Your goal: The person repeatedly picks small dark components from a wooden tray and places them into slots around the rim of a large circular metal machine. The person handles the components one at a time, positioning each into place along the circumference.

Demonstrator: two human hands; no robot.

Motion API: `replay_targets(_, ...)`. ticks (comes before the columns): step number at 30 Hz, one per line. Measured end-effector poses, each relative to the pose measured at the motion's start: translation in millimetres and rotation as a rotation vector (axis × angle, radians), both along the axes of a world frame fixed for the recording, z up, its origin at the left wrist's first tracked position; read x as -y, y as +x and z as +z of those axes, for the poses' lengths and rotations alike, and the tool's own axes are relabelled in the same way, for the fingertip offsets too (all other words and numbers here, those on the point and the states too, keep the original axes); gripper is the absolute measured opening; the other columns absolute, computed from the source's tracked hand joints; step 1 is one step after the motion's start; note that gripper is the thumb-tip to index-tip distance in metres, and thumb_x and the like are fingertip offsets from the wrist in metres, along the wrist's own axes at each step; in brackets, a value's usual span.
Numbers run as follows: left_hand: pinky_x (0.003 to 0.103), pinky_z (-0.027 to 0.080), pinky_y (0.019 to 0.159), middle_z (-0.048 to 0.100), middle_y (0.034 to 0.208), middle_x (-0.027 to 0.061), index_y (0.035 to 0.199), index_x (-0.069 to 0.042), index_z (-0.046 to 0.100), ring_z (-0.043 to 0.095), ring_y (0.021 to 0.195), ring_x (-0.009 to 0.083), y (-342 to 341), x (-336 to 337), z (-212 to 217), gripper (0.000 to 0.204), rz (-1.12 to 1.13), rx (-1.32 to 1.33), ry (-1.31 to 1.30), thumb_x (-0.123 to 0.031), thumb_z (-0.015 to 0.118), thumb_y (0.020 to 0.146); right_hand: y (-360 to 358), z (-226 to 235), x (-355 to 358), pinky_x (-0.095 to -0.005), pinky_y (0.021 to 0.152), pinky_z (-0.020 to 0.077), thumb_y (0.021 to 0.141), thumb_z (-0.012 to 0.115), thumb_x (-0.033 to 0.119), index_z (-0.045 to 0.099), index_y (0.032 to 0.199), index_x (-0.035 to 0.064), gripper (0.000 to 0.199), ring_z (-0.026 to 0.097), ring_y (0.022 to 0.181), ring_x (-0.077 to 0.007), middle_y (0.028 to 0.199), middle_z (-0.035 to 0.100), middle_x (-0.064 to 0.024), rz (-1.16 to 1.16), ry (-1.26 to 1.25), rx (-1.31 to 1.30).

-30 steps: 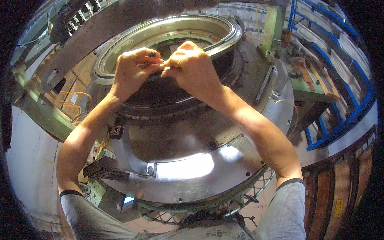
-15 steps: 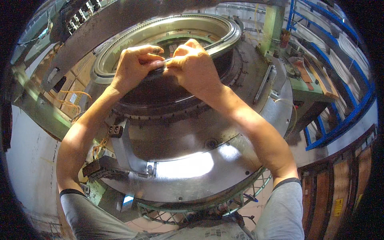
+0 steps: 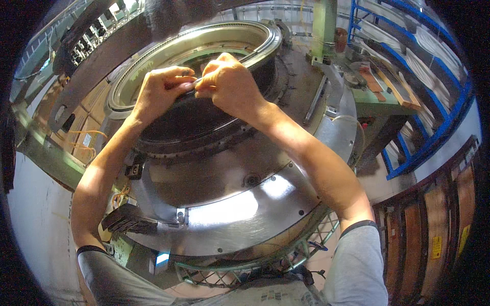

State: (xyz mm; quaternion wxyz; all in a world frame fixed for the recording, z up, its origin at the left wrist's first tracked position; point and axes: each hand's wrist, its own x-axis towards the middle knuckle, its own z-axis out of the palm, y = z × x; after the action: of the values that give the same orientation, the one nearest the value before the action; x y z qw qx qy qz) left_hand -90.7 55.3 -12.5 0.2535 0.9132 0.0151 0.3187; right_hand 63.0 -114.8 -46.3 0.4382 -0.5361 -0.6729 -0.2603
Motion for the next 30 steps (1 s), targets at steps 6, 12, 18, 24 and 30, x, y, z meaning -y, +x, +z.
replay_targets(6,0.031,0.062,0.084,0.080,0.104,0.0183,0.120,0.002,0.074,0.078,0.098,0.0200,4.4,7.9,5.3,0.029,0.018,-0.021,0.065,-0.010,0.079,0.093,3.5,3.7,6.2,-0.0411,0.092,0.0532,0.081,0.085,0.019,0.082,0.093,0.0063,0.018,0.066,0.101,-0.0286,0.098,0.076,-0.0069,-0.021,0.009,-0.003)
replay_targets(12,0.033,0.062,0.077,0.080,0.096,0.0200,0.120,0.002,0.074,0.079,0.089,0.0196,16.7,10.9,4.4,0.038,0.138,-0.018,0.142,-0.015,0.085,0.088,-0.1,1.3,47.2,-0.0390,0.076,0.0580,0.086,0.080,0.013,0.082,0.093,0.0050,0.011,0.074,0.083,-0.0321,0.100,0.077,-0.0148,-0.099,-0.001,-0.411)
replay_targets(18,0.032,0.060,0.070,0.080,0.089,0.0186,0.117,0.000,0.076,0.076,0.080,0.0165,31.8,14.7,4.1,0.033,0.038,-0.006,0.054,-0.010,0.084,0.088,-33.4,-42.2,99.2,-0.0375,0.083,0.0568,0.081,0.079,0.003,0.078,0.091,0.0051,0.010,0.071,0.092,-0.0252,0.092,0.076,-0.0083,0.012,-0.039,-0.371)
replay_targets(24,0.032,0.058,0.071,0.080,0.091,0.0168,0.121,0.001,0.072,0.076,0.080,0.0163,10.7,10.4,12.3,0.026,0.048,-0.123,0.240,-0.007,0.075,0.096,-46.5,-83.7,199.2,-0.0413,0.084,0.0567,0.082,0.077,0.003,0.076,0.094,0.0027,0.012,0.069,0.094,-0.0279,0.095,0.075,-0.0111,0.004,-0.114,-0.464)
replay_targets(30,0.026,0.049,0.060,0.072,0.078,0.0075,0.129,-0.002,0.070,0.061,0.068,0.0076,-19.6,-21.1,6.2,0.030,0.071,-0.190,0.177,-0.005,0.069,0.100,-21.8,-122.4,336.8,-0.0344,0.082,0.0591,0.086,0.078,0.000,0.081,0.094,0.0000,0.009,0.074,0.091,-0.0221,0.097,0.079,-0.0107,-0.382,-0.149,-0.637)
